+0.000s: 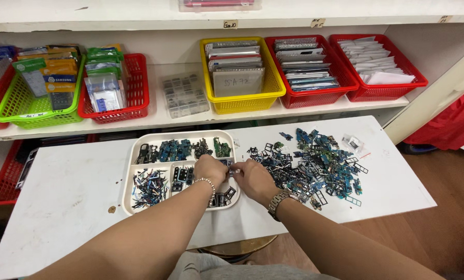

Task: The person sorts small electronic components from a pile on a white table into compartments of a white tray. The person picks up components one by one and places them into the tray sections.

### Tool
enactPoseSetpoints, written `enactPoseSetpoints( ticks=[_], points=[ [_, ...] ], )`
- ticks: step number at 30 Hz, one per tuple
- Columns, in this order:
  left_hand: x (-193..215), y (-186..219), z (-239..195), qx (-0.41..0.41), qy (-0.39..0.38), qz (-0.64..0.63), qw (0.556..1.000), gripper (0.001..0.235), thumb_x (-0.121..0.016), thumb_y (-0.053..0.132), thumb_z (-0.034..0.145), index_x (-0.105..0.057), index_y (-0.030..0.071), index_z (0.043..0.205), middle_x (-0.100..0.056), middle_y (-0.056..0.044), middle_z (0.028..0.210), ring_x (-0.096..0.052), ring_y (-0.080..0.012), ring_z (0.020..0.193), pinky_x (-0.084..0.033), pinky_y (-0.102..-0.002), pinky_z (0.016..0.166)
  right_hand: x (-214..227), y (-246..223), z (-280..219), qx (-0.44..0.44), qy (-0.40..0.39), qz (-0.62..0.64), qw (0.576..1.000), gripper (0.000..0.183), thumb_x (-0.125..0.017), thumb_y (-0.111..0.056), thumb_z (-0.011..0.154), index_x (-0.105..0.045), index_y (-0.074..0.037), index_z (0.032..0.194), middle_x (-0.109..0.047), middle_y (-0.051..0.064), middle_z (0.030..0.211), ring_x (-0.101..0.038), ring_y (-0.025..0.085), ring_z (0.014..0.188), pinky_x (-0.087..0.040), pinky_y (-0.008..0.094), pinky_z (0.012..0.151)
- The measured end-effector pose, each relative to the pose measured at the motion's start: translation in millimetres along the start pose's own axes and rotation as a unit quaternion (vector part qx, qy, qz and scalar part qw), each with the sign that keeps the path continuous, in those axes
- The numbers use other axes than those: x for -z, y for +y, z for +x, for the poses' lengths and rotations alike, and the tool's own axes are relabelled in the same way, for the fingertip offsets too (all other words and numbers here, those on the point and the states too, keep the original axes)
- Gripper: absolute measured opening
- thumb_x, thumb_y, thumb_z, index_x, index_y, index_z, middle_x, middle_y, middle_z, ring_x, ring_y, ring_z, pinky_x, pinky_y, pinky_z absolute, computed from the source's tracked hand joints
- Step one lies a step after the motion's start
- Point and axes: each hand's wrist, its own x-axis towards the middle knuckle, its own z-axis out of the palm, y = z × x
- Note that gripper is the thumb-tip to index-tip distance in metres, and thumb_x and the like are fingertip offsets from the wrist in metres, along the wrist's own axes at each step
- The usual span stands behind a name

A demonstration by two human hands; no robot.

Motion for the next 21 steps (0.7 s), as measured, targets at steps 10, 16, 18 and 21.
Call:
enactPoseSetpoints(
  ticks=[10, 16, 18, 21],
  points=[
    [-23, 29, -26, -0.172, 0.065, -0.071, 0.98, 0.015, -0.076, 0.023, 0.082, -0.076, 0.008, 0.081, -0.076, -0.012, 0.076, -0.074, -0.028, 0.078, -0.057, -0.04, 0.077, 57, 81, -35, -0.214, 0.051, 0.054, 0.974, 0.024, -0.076, -0.021, 0.085, -0.073, -0.007, 0.104, -0.075, 0.009, 0.09, -0.072, 0.022, 0.08, -0.058, 0.035, 0.076],
    [-76, 50, -27, -0.234, -0.108, -0.084, 0.963, 0.016, -0.07, 0.021, 0.084, -0.078, 0.007, 0.081, -0.078, -0.009, 0.07, -0.074, -0.0167, 0.059, -0.06, -0.031, 0.066, 72, 119, -68, -0.161, -0.01, -0.025, 0.987, 0.041, -0.089, -0.02, 0.069, -0.068, -0.004, 0.1, -0.07, 0.011, 0.096, -0.069, 0.025, 0.088, -0.057, 0.037, 0.08],
    [-92, 52, -31, -0.241, -0.163, -0.048, 0.956, 0.015, -0.072, 0.019, 0.081, -0.081, 0.007, 0.081, -0.077, -0.01, 0.07, -0.073, -0.0146, 0.057, -0.059, -0.029, 0.065, 69, 126, -71, -0.141, 0.007, -0.031, 0.99, 0.041, -0.088, -0.018, 0.067, -0.068, -0.004, 0.1, -0.069, 0.011, 0.098, -0.068, 0.027, 0.091, -0.056, 0.038, 0.081],
    [-111, 57, -37, -0.188, -0.194, -0.035, 0.962, 0.013, -0.077, 0.017, 0.078, -0.081, 0.007, 0.085, -0.077, -0.009, 0.072, -0.074, -0.0165, 0.06, -0.06, -0.028, 0.065, 63, 136, -69, -0.158, 0.009, -0.002, 0.987, 0.039, -0.087, -0.017, 0.069, -0.068, -0.006, 0.102, -0.071, 0.011, 0.097, -0.068, 0.026, 0.092, -0.056, 0.038, 0.083]
  ],
)
